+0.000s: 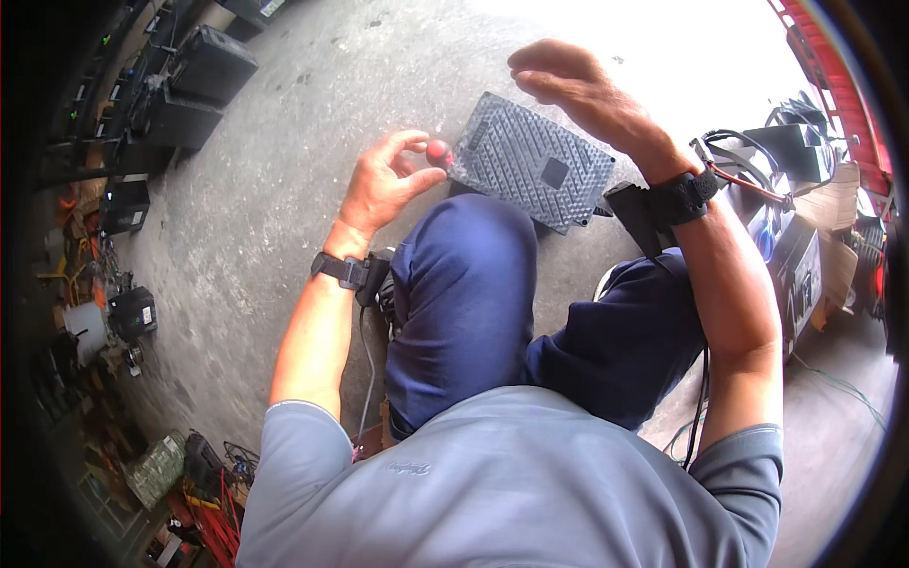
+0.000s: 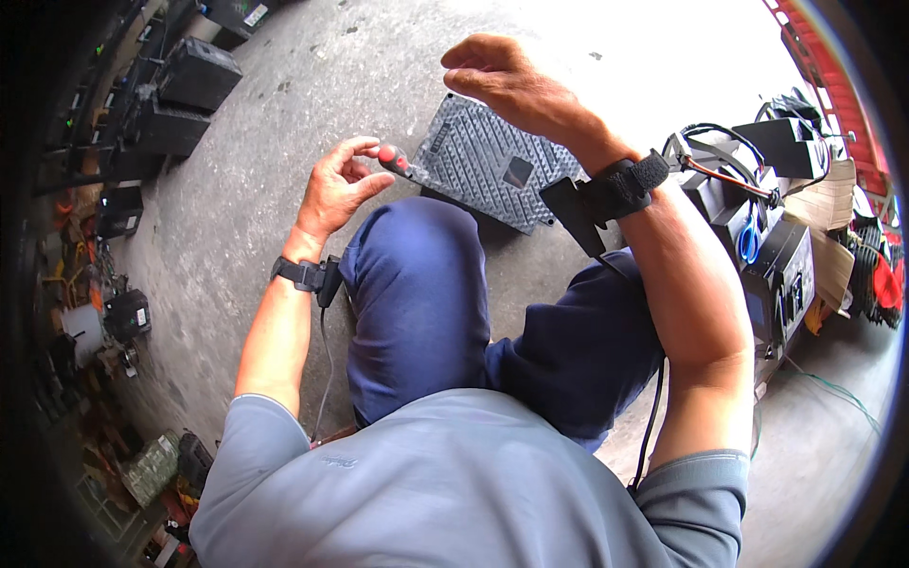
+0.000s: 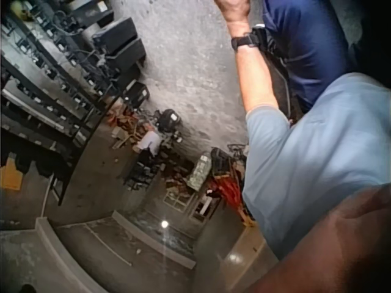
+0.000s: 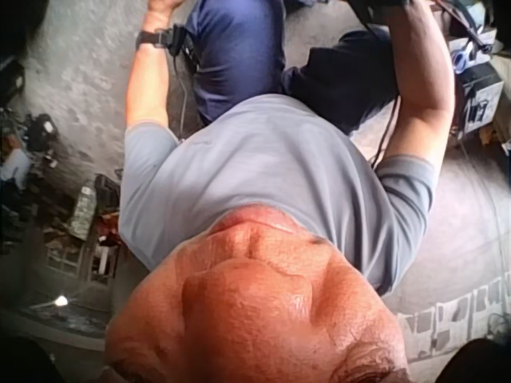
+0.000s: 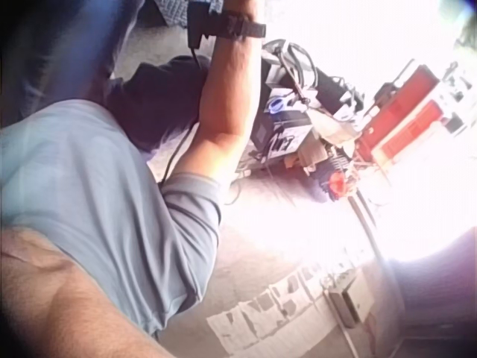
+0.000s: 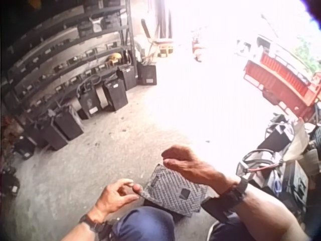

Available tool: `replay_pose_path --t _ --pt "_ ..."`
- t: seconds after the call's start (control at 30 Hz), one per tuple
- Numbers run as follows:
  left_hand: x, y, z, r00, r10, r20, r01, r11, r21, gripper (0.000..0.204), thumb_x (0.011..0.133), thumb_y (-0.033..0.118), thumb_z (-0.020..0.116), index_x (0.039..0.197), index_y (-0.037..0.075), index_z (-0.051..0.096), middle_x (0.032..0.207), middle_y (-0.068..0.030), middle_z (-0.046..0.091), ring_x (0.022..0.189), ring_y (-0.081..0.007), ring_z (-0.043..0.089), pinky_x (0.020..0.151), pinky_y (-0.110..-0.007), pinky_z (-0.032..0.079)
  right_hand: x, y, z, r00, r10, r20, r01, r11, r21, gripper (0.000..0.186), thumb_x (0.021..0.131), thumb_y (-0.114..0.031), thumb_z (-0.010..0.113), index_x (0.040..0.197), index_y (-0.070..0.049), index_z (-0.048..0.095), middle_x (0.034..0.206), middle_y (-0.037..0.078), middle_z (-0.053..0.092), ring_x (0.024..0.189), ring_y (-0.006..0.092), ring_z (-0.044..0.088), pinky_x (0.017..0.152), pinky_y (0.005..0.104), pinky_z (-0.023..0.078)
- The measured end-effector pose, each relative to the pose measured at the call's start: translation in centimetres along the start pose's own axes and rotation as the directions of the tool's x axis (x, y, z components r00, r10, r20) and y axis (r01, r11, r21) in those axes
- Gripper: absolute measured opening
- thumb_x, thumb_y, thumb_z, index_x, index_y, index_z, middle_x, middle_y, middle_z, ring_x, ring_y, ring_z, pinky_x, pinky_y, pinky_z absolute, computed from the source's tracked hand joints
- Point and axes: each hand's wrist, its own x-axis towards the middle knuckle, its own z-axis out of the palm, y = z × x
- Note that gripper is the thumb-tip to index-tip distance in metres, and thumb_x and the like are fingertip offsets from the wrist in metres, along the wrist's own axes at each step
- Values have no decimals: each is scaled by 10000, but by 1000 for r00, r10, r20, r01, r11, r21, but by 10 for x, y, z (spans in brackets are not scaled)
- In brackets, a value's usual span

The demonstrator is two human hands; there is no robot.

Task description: Unscrewing and inspecting a motorcycle electrical component housing using a screwdriver.

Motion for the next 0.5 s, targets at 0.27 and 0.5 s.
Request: replay_pose_path --t 0.27,0.5 --pt "17 11 15 980 186 -72 -114 819 562 223 811 229 785 905 50 691 804 -59 668 691 -132 651 628 -270 521 1 7 16 998 42 40 -42 999 4 350 944 -298 644 1134 -5 624 1049 97 635 997 166 592 894 297 495" --pt "16 16 5 941 285 182 -337 740 582 205 806 121 743 990 46 693 933 -82 672 788 -218 667 685 -300 532 2 9 15 999 -31 35 34 996 -79 281 936 -207 638 1100 21 631 1002 108 646 952 171 611 867 309 510"
